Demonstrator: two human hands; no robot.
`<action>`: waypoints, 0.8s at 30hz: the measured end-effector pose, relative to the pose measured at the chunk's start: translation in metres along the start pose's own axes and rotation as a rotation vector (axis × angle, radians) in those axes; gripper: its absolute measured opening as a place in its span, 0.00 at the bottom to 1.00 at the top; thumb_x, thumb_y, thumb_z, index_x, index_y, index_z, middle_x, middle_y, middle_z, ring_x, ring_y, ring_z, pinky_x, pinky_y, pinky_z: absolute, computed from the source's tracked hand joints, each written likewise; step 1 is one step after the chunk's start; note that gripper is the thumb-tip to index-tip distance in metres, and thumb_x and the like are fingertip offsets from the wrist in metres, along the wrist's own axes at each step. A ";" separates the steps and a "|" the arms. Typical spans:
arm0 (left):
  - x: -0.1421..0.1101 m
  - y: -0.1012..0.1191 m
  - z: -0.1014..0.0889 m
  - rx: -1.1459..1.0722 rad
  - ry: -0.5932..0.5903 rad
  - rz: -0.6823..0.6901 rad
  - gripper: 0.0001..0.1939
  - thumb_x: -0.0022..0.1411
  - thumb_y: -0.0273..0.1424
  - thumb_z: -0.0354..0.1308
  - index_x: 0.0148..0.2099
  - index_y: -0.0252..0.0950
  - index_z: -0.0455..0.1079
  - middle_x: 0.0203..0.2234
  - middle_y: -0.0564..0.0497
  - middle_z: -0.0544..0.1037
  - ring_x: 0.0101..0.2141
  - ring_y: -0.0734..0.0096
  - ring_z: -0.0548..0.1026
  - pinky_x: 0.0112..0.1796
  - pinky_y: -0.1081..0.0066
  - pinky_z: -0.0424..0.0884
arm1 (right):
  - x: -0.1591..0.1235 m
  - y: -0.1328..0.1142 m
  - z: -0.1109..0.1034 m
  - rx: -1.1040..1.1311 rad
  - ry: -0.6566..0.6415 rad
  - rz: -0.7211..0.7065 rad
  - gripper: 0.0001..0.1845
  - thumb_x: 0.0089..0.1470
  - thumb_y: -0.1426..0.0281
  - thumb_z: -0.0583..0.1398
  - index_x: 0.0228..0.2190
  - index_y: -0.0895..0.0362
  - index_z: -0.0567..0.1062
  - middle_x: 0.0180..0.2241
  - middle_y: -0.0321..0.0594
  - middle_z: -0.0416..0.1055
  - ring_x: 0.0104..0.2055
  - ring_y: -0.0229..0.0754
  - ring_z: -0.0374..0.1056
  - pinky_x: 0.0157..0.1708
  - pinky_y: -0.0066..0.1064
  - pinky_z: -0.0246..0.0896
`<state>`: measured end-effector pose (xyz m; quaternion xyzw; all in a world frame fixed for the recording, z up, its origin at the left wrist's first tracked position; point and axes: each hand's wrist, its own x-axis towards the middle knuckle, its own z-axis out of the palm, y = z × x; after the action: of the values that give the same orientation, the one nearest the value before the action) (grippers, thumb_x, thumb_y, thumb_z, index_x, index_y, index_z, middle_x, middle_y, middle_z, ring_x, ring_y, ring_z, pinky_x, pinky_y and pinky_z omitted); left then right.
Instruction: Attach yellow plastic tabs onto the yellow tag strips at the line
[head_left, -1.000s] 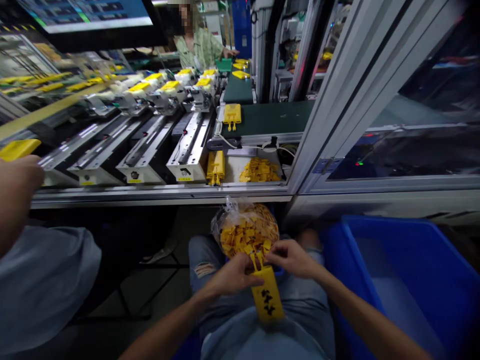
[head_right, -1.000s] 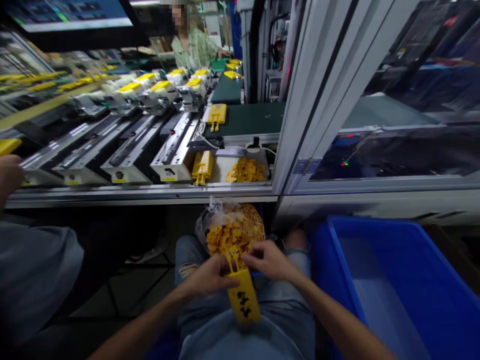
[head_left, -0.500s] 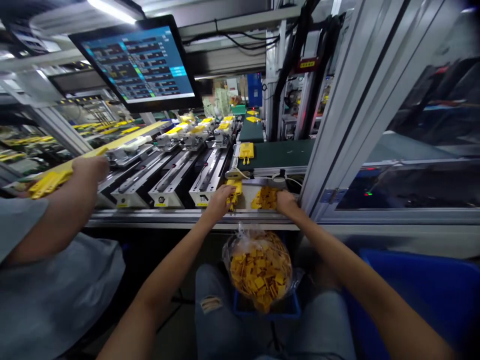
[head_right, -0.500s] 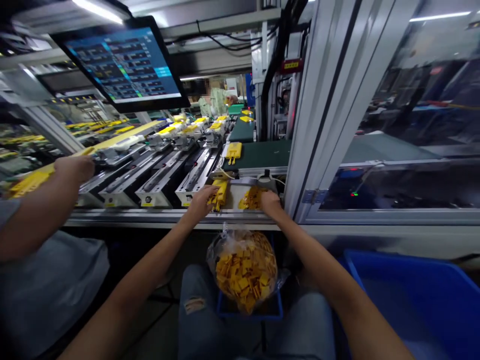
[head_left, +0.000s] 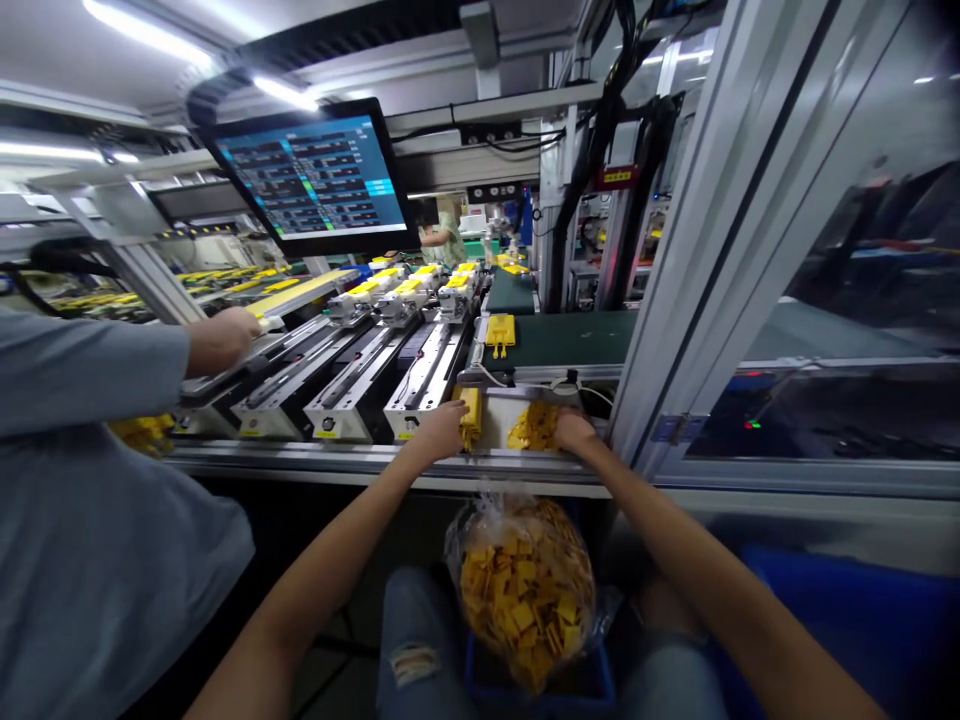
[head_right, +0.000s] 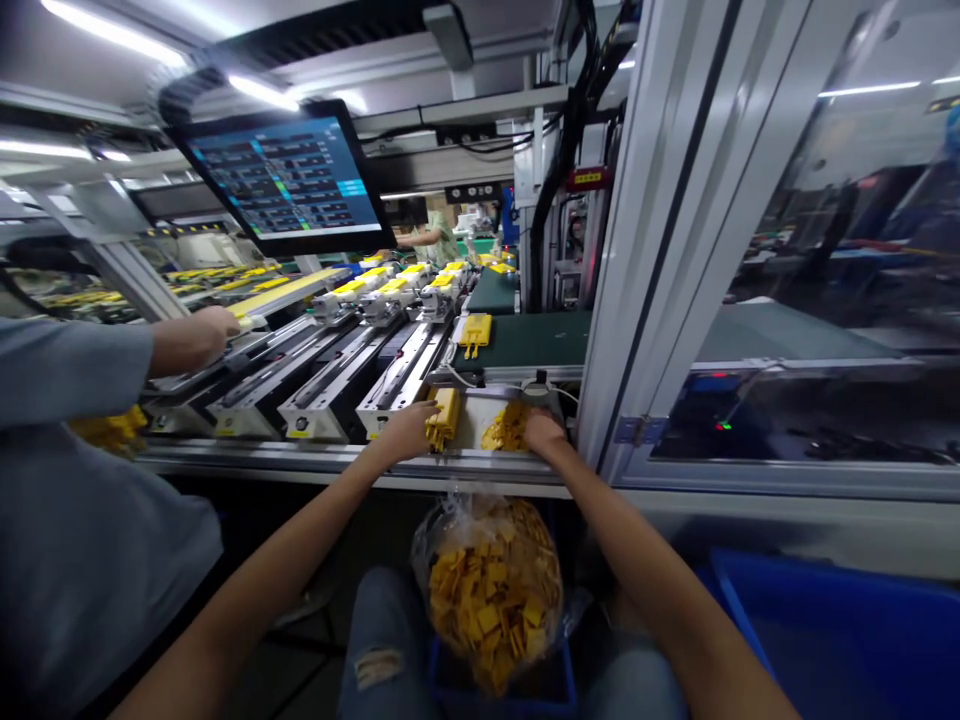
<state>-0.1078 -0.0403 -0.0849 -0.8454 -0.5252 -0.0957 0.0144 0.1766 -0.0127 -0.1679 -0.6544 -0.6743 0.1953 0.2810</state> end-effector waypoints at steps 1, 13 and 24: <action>0.002 0.007 -0.009 -0.006 0.049 -0.044 0.22 0.49 0.20 0.57 0.48 0.33 0.75 0.44 0.42 0.79 0.47 0.55 0.76 0.49 0.63 0.70 | -0.001 -0.001 0.000 -0.036 -0.004 0.032 0.05 0.51 0.81 0.62 0.30 0.72 0.79 0.34 0.58 0.76 0.42 0.52 0.74 0.39 0.28 0.61; 0.156 0.063 -0.059 0.172 0.119 -0.008 0.18 0.66 0.30 0.48 0.43 0.22 0.75 0.42 0.31 0.77 0.50 0.49 0.71 0.53 0.54 0.62 | -0.108 -0.018 -0.003 0.143 0.172 -0.091 0.14 0.58 0.68 0.60 0.46 0.58 0.73 0.38 0.44 0.76 0.40 0.46 0.73 0.42 0.33 0.64; 0.114 0.130 -0.026 0.188 0.242 0.490 0.20 0.62 0.25 0.55 0.56 0.27 0.68 0.47 0.33 0.69 0.53 0.46 0.63 0.57 0.49 0.56 | -0.190 0.016 -0.024 0.567 0.284 0.031 0.21 0.54 0.54 0.63 0.42 0.56 0.78 0.25 0.39 0.73 0.25 0.42 0.67 0.27 0.33 0.64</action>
<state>0.0529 -0.0010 -0.0298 -0.9245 -0.3065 -0.1405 0.1777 0.2011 -0.2027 -0.1830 -0.5808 -0.5370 0.2865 0.5406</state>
